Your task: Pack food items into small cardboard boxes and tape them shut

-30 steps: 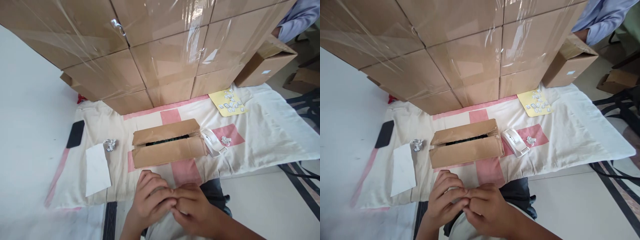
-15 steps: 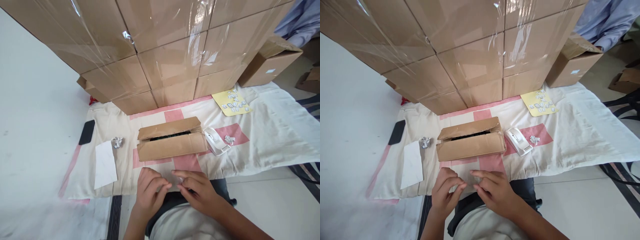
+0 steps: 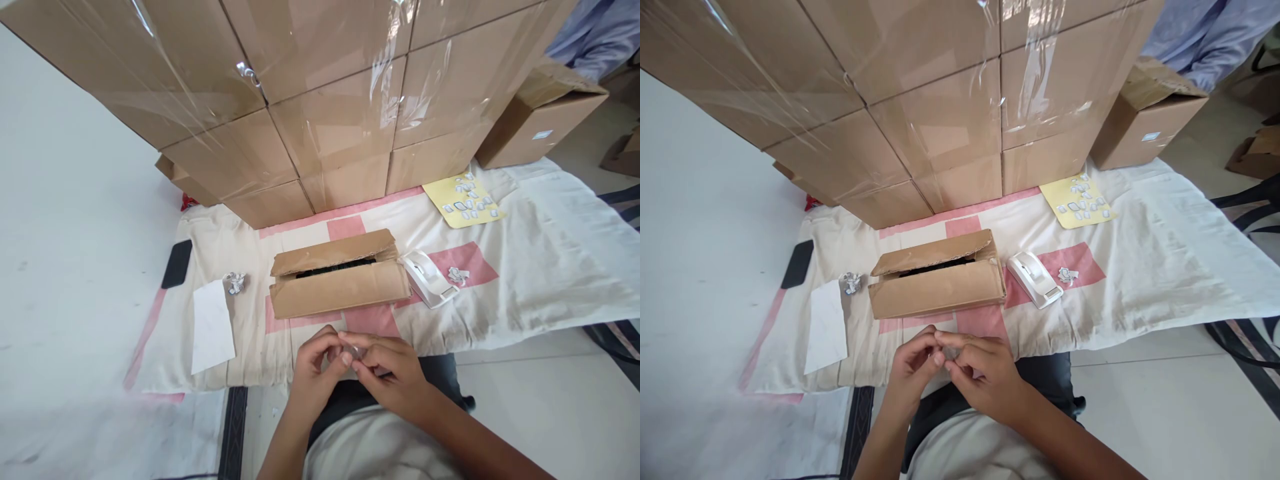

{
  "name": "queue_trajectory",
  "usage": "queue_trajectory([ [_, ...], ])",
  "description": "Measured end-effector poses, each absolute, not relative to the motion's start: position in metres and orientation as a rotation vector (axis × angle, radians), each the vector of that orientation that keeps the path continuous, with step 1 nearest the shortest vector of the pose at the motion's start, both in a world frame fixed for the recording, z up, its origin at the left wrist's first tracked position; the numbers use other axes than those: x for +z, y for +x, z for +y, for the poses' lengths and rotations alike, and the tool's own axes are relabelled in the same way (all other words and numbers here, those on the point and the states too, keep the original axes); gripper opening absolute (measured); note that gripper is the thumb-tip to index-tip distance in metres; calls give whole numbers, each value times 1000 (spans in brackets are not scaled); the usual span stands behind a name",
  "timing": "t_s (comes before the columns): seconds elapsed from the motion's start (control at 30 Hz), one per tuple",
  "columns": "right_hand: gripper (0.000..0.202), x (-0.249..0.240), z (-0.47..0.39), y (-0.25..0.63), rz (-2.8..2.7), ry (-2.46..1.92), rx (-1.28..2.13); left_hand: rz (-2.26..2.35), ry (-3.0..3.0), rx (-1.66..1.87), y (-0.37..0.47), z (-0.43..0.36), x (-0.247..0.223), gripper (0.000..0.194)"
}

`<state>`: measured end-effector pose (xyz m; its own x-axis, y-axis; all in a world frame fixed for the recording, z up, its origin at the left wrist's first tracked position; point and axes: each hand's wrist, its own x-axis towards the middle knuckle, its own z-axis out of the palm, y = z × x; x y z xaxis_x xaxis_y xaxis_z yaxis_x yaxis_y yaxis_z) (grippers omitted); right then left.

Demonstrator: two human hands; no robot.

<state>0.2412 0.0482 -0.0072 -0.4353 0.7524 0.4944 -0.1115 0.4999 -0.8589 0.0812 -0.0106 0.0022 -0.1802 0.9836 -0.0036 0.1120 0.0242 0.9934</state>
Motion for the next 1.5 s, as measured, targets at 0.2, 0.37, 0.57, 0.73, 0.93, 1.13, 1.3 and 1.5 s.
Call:
queue_trajectory([
  [0.2, 25, -12, 57, 242, -1753, -545, 1145, 1409, 927, 1442, 97, -12, -13, 18],
  [0.37, 26, -15, 58, 238, -1686, -599, 1332, 1443, 745, 1521, 109, -7, -13, 24],
  [0.57, 31, -17, 56, 233, -1526, -823, 1753, 1452, 800, 1672, 108, -4, -13, 35],
  [0.73, 36, -9, 62, 229, -1485, -892, 1878, 1494, 960, 1756, 100, -5, -12, 24],
  [0.93, 44, -3, 58, 213, -1338, -924, 2090, 1529, 1139, 1905, 92, -14, -12, 6],
  [1.13, 12, -8, 47, 215, -1885, -968, 1345, 1505, 1192, 2263, 67, -20, 12, 24],
  [1.3, 23, 46, 74, 227, -2103, -390, 570, 1742, 1275, 2127, 30, -18, 28, 22],
  [1.5, 39, 76, 123, 199, -2474, -711, 144, 1867, 1021, 1873, 21, -2, 34, 24],
])
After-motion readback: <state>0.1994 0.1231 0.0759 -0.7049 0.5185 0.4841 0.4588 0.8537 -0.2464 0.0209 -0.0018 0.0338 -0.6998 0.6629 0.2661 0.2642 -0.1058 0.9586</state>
